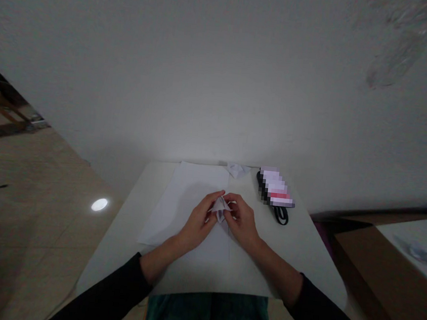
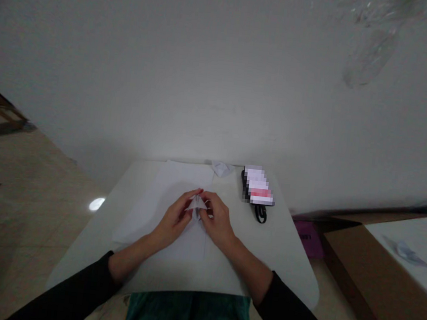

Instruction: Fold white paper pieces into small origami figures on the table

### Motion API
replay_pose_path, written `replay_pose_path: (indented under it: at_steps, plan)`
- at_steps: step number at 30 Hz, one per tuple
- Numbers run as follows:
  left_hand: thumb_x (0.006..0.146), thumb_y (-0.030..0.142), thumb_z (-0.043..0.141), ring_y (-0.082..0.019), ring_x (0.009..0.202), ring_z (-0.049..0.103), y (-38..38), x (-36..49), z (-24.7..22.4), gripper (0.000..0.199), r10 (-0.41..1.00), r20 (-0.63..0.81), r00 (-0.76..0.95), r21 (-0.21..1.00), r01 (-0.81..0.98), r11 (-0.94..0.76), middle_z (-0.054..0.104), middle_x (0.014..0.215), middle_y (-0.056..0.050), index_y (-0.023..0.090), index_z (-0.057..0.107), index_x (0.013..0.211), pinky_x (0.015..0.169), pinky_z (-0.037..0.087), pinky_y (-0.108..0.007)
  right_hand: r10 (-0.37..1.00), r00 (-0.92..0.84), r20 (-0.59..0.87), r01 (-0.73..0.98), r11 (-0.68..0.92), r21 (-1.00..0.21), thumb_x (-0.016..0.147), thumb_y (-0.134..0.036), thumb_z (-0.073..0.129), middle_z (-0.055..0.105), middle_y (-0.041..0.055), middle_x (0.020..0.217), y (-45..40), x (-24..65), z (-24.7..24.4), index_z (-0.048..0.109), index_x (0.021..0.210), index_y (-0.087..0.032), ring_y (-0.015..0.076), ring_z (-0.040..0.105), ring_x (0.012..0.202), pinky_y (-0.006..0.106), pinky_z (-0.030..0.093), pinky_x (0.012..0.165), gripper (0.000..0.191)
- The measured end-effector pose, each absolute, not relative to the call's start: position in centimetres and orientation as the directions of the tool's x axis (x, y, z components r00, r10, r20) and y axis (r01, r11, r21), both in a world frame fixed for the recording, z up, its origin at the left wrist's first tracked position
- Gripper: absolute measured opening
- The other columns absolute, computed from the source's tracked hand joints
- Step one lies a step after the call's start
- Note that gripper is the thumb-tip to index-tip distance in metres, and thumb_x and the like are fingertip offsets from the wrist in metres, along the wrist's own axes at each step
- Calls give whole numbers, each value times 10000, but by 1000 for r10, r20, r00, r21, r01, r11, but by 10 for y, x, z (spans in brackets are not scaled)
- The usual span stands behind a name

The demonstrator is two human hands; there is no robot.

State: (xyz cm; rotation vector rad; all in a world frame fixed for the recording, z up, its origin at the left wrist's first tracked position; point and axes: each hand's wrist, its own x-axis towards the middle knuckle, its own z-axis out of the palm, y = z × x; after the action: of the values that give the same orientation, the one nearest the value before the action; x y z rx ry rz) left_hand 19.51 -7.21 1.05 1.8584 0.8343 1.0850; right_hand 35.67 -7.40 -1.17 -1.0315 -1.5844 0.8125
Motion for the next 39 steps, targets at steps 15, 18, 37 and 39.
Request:
replay_pose_path:
  at_steps: [15, 18, 37, 39]
  plan:
    - [885, 200, 528, -121, 787, 628, -58, 177, 15, 193, 893, 343, 292, 920, 88, -382, 626, 1029, -41, 198, 611, 1059, 710, 527, -250, 914, -99, 393, -117, 382, -917, 794, -325, 710, 580, 61, 1035, -66, 361, -1, 733, 944, -266, 175, 607, 868, 316, 520, 747, 162]
    - [873, 216, 550, -122, 720, 624, -56, 177, 18, 210, 903, 284, 323, 949, 38, -312, 676, 1012, -56, 179, 671, 1041, 677, 535, -263, 911, -128, 392, -114, 379, -918, 796, -319, 702, 570, 63, 1040, -64, 365, -3, 741, 969, -286, 172, 610, 821, 322, 535, 693, 180]
    - [747, 341, 749, -79, 597, 577, -67, 186, 19, 326, 951, 195, 238, 966, 120, -228, 694, 929, -48, 184, 713, 1031, 527, 505, -192, 932, -24, 361, -136, 355, -925, 742, -307, 760, 623, 28, 924, -64, 359, -1, 751, 797, -234, 136, 632, 728, 282, 602, 613, 92]
    - [736, 333, 758, -53, 571, 555, -67, 187, 17, 355, 947, 189, 260, 976, 55, -209, 669, 1014, -51, 189, 690, 1054, 528, 502, -188, 940, 7, 340, -141, 338, -931, 736, -303, 765, 627, 19, 897, -67, 358, 2, 730, 778, -221, 131, 630, 705, 290, 609, 622, 98]
